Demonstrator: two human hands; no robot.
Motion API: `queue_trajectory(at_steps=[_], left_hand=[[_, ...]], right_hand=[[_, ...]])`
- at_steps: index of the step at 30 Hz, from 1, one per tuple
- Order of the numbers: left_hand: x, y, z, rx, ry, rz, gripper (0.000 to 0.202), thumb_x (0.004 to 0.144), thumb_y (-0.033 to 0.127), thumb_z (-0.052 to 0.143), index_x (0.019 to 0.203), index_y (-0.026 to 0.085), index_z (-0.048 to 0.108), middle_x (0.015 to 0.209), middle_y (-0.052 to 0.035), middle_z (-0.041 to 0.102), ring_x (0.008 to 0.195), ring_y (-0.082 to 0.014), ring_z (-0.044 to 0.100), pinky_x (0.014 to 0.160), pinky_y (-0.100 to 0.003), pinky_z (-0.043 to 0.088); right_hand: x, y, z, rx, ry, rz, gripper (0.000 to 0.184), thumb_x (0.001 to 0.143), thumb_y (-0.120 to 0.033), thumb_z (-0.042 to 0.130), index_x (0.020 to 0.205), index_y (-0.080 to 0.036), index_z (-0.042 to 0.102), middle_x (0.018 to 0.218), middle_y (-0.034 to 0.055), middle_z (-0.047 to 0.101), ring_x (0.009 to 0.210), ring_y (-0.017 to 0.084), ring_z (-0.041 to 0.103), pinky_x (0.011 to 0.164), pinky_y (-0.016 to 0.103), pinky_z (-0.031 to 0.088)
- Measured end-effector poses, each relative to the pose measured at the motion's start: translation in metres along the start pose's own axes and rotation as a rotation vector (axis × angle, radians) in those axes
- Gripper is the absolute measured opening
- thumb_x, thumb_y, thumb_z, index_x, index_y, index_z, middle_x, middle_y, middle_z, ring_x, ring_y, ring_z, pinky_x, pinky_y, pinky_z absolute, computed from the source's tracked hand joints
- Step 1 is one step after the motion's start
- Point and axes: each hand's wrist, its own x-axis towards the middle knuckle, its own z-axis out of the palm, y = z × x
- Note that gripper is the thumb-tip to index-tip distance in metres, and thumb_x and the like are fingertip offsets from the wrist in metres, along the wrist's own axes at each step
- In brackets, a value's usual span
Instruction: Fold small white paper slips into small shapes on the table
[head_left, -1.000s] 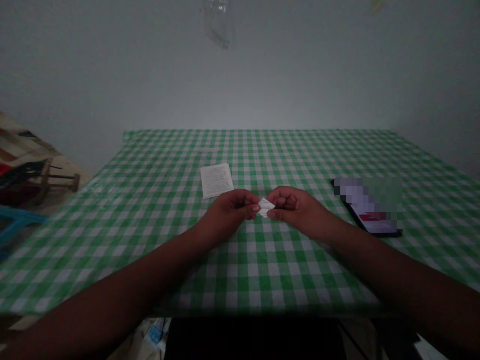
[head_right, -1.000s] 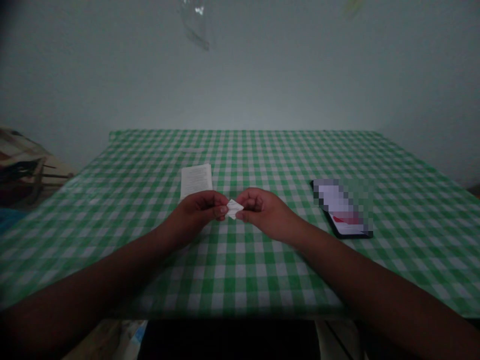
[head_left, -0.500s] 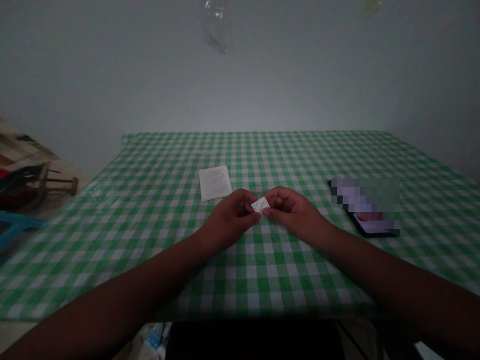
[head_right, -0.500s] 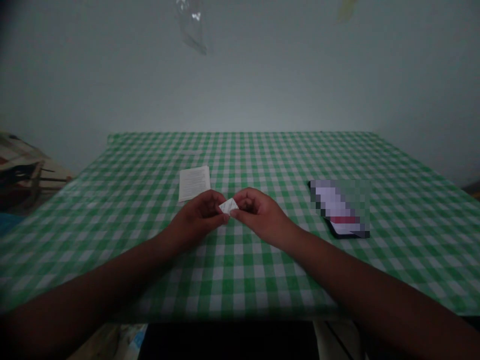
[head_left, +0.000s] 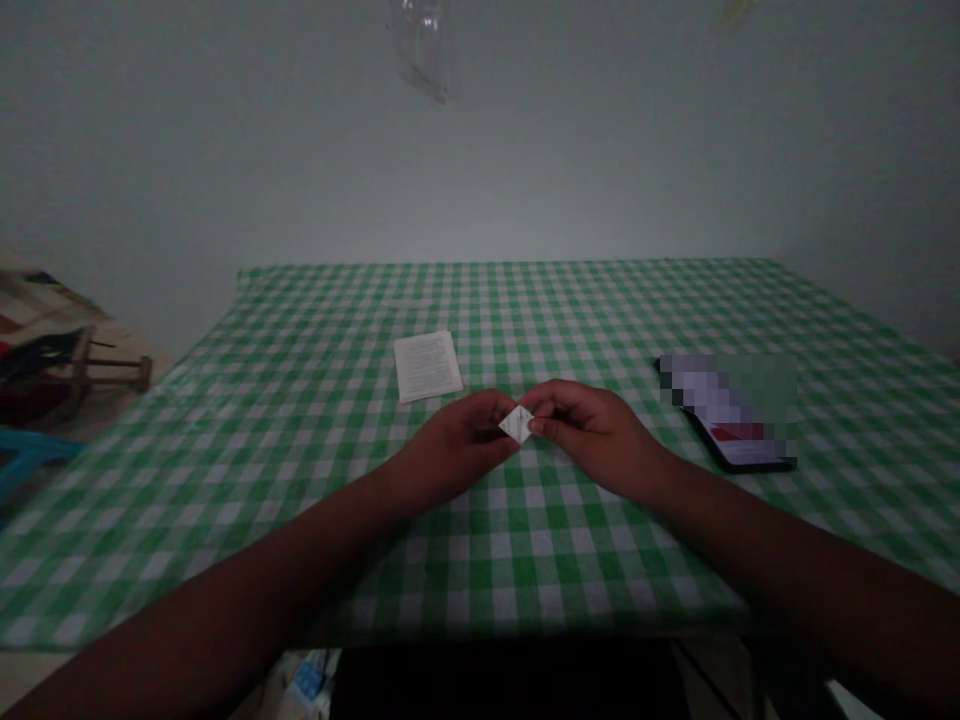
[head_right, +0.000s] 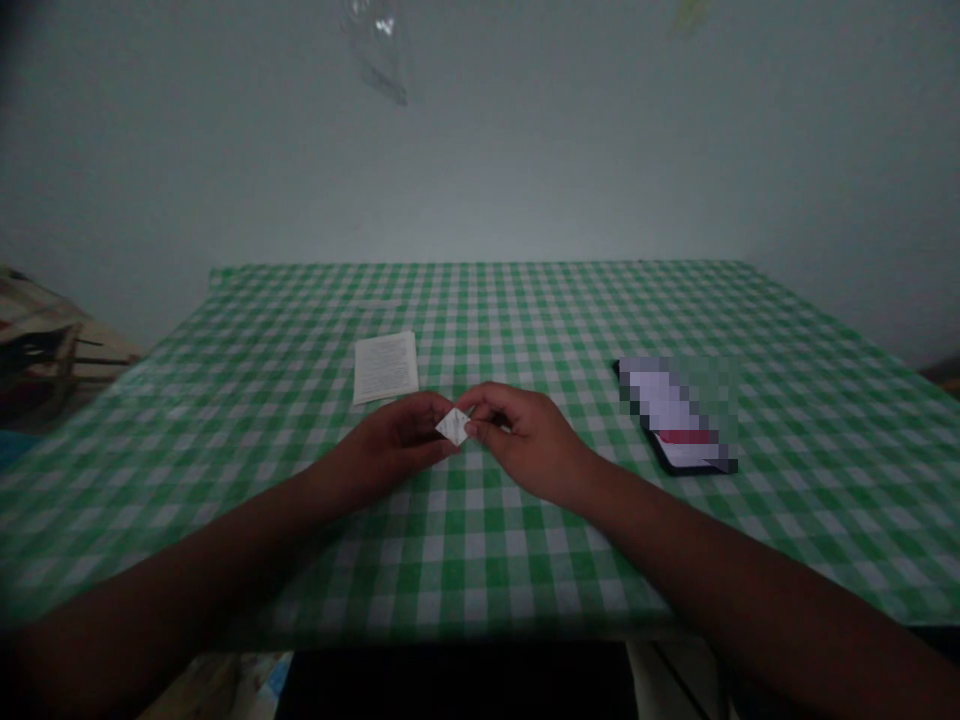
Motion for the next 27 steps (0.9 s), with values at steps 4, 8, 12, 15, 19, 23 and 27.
queue_trajectory(at_steps=[4,8,12,15,19,23,27], left_hand=[[-0.002,0.006,-0.004,0.315,0.047,0.052,0.015,0.086,0.033,0.064,0.091,0.02,0.067,0.087,-0.003,0.066,0.081,-0.0168,0.06,0.075,-0.031,0.047],[0.0,0.005,-0.006,0.464,0.112,0.063,0.022,0.09,0.038,0.06,0.085,0.02,0.071,0.08,-0.003,0.069,0.076,-0.0167,0.061,0.07,-0.029,0.046],[0.001,0.001,-0.008,0.552,0.112,0.053,0.023,0.088,0.041,0.063,0.081,0.021,0.073,0.075,-0.002,0.069,0.07,-0.0162,0.062,0.064,-0.028,0.044],[0.001,0.001,-0.009,0.562,0.076,0.048,0.026,0.087,0.043,0.064,0.08,0.02,0.074,0.074,-0.0015,0.07,0.069,-0.0159,0.063,0.063,-0.027,0.044],[0.001,0.004,-0.01,0.537,0.051,0.022,0.023,0.086,0.04,0.065,0.082,0.02,0.074,0.077,-0.0008,0.071,0.072,-0.0153,0.063,0.065,-0.027,0.045],[0.001,0.008,-0.008,0.462,0.113,0.025,0.02,0.085,0.038,0.066,0.081,0.02,0.074,0.075,-0.0002,0.07,0.071,-0.0147,0.062,0.067,-0.027,0.045],[0.002,0.009,-0.011,0.337,0.216,0.001,0.022,0.085,0.04,0.067,0.08,0.019,0.073,0.076,-0.0012,0.071,0.072,-0.0151,0.061,0.067,-0.028,0.044]], right_hand=[[-0.001,-0.006,-0.002,-0.212,-0.017,-0.082,0.013,0.088,-0.022,0.06,0.098,-0.023,0.067,0.079,-0.0006,0.064,0.071,0.014,0.058,0.068,0.03,0.047],[0.0,-0.009,-0.001,-0.234,-0.033,-0.099,0.008,0.089,-0.029,0.062,0.088,-0.022,0.066,0.077,-0.0004,0.064,0.069,0.014,0.057,0.065,0.029,0.046],[0.001,-0.006,-0.001,-0.162,-0.086,-0.024,0.016,0.089,-0.035,0.063,0.082,-0.021,0.066,0.076,0.0003,0.064,0.07,0.014,0.057,0.064,0.029,0.045],[0.002,-0.002,-0.001,-0.046,-0.115,0.081,0.015,0.086,-0.034,0.066,0.083,-0.02,0.067,0.076,-0.0002,0.064,0.071,0.014,0.057,0.064,0.029,0.045],[0.003,0.003,-0.002,0.029,-0.118,0.126,0.013,0.085,-0.032,0.067,0.081,-0.02,0.068,0.075,-0.001,0.062,0.07,0.014,0.055,0.064,0.028,0.043],[0.004,0.003,-0.001,0.122,-0.054,0.134,0.014,0.084,-0.033,0.066,0.081,-0.019,0.067,0.075,-0.0013,0.062,0.07,0.013,0.055,0.066,0.029,0.043],[0.006,-0.001,-0.002,0.132,0.077,0.126,0.015,0.084,-0.033,0.066,0.077,-0.02,0.064,0.069,-0.0028,0.059,0.064,0.012,0.051,0.062,0.028,0.041]])
